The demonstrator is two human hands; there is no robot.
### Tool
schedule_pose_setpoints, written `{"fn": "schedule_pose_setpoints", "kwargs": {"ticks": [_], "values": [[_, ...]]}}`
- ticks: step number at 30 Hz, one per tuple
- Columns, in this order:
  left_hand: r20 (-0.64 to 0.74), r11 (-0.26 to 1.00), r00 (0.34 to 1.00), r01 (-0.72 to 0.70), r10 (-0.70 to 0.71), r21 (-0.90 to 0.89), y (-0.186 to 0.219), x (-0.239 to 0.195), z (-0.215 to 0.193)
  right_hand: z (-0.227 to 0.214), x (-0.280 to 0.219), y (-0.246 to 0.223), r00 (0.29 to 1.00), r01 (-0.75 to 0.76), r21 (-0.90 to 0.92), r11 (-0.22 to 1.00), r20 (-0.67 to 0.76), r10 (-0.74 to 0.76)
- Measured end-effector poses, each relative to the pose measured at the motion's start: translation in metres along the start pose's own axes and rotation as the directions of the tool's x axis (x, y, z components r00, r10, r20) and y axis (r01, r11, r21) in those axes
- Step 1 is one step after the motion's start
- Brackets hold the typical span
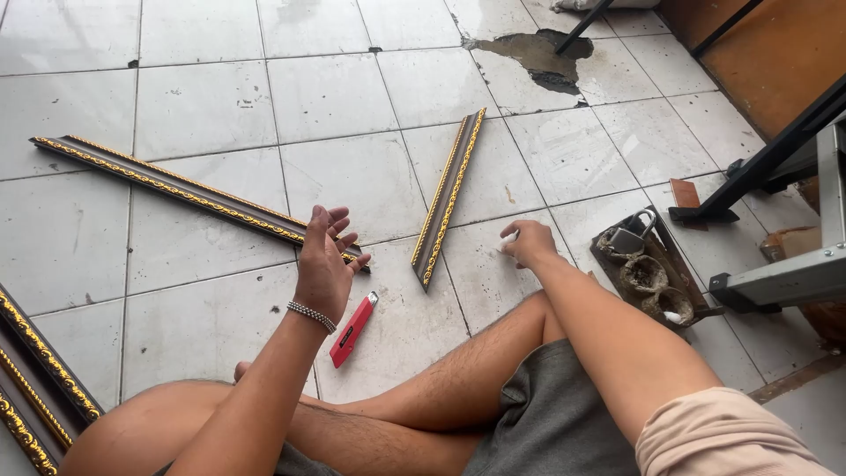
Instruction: The person is assembling a picture frame by applying glue to the mitered corners of the frame moldings and pressing them together to bond.
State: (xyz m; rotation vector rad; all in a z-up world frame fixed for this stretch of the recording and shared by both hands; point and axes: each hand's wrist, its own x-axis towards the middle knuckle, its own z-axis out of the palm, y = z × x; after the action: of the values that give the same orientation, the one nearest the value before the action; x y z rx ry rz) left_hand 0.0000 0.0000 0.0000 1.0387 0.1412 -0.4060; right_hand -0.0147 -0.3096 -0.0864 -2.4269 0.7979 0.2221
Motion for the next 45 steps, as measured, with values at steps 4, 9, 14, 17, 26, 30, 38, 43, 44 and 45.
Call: {"fn": "schedule_pose_setpoints", "kwargs": {"ticks": [4,9,14,17,26,30,38,43,44,45], "values": [[0.006,1.0,1.0,0.017,-0.017,0.016,-0.001,0.0,0.001,-0.002,-0.006,-0.005,1.0,-0.025,-0.011,1.0,0.005,0.025],[-0.004,1.0,1.0,0.004,-0.004,0.018,-0.002,-0.002,-0.001,0.001,-0.002,0.001,0.997,-0.07,-0.036,0.997,0.011,0.071],[-0.017,0.995,1.0,-0.014,0.016,0.098,-0.003,-0.003,-0.001,-0.016,-0.024,-0.019,0.982,-0.012,0.045,0.999,-0.189,0.02],[0.038,0.857,0.99,-0.139,0.138,0.496,-0.01,0.018,-0.017,-0.02,-0.051,-0.043,0.955,0.109,0.159,0.981,-0.291,-0.059],[0.221,-0.349,0.975,-0.196,0.034,0.917,-0.026,0.055,-0.084,0.027,-0.069,-0.075,0.974,0.127,-0.013,0.992,0.193,-0.122],[0.17,-0.443,0.985,-0.151,0.003,0.884,-0.045,0.069,-0.096,0.046,-0.052,-0.078,0.928,0.125,-0.128,0.984,0.365,-0.071],[0.289,-0.506,0.956,-0.274,-0.052,0.818,-0.057,0.096,-0.094,0.063,-0.035,-0.087,0.898,0.153,-0.137,0.979,0.433,-0.08],[0.295,-0.473,0.954,-0.282,-0.048,0.835,-0.059,0.106,-0.09,0.075,-0.024,-0.092,0.914,0.147,-0.057,0.988,0.389,-0.114],[0.3,-0.459,0.953,-0.285,-0.042,0.841,-0.062,0.108,-0.088,0.077,-0.023,-0.093,0.92,0.141,-0.034,0.989,0.372,-0.119],[0.306,-0.443,0.951,-0.291,-0.038,0.848,-0.065,0.108,-0.086,0.079,-0.022,-0.093,0.927,0.133,-0.011,0.991,0.356,-0.12]]}}
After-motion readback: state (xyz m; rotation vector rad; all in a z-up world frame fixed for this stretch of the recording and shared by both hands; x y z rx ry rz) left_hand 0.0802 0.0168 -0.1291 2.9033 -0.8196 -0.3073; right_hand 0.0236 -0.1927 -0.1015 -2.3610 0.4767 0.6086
